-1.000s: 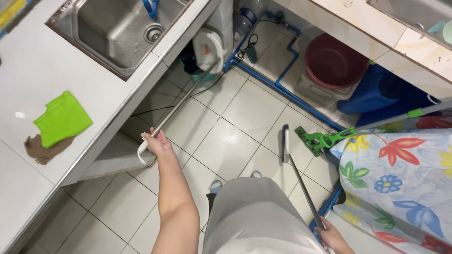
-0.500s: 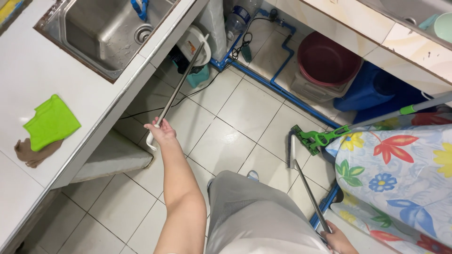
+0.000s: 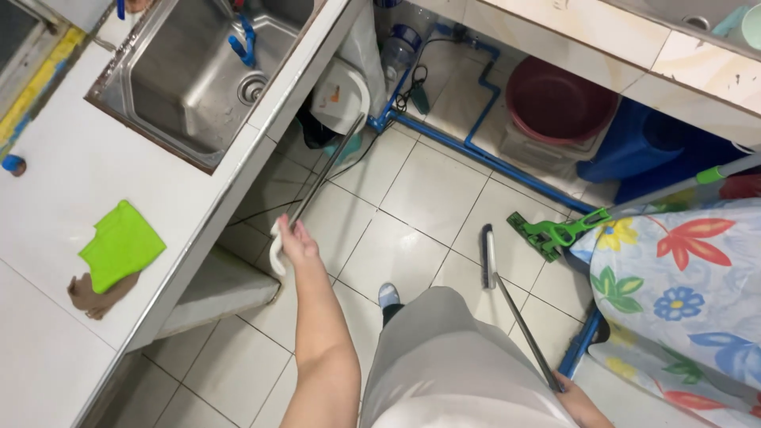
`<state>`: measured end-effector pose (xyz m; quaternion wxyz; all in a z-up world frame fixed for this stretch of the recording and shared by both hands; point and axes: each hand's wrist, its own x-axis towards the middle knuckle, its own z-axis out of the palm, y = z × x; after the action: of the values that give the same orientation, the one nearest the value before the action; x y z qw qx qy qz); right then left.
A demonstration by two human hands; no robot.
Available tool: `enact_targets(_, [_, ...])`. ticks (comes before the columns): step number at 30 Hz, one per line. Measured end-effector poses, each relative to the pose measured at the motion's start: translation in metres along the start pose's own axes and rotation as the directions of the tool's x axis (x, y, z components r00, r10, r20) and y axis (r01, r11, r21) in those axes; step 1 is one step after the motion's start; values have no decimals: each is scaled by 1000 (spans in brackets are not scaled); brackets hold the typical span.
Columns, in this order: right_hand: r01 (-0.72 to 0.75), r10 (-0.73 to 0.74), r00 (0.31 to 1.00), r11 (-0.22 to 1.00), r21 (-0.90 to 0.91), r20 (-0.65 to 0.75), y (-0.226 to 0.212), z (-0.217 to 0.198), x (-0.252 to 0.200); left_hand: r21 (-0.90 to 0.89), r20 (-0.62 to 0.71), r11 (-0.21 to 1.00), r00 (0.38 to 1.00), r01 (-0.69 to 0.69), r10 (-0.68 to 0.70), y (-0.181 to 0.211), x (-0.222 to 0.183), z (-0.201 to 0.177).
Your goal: Sweeping the floor around water purification equipment using a broom and a dustpan
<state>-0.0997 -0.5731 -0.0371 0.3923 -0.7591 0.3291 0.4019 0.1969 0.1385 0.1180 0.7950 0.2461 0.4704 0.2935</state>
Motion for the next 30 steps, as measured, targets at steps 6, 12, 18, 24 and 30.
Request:
enact_targets(6, [-12, 12, 1000, 999, -43, 4, -20, 25, -10, -369, -166, 927, 977, 63, -133, -3, 77, -40])
enact_targets(12, [28, -35, 996, 996, 83, 78, 2, 36, 19, -327, -158, 945, 984, 31, -87, 30, 50, 0])
enact_targets(18, [-62, 71, 992, 994, -88, 105, -16, 37, -9, -132, -115, 991, 992, 29, -45, 49, 18, -2])
enact_targets(24, [-137, 140, 978, 990, -32, 155, -21, 35, -7, -21, -15, 1000, 1000, 12, -13, 40, 22, 7])
enact_targets(30, [-106, 116, 990, 988, -112, 85, -11, 38, -6, -321, -205, 943, 965, 93, -165, 38, 34, 12])
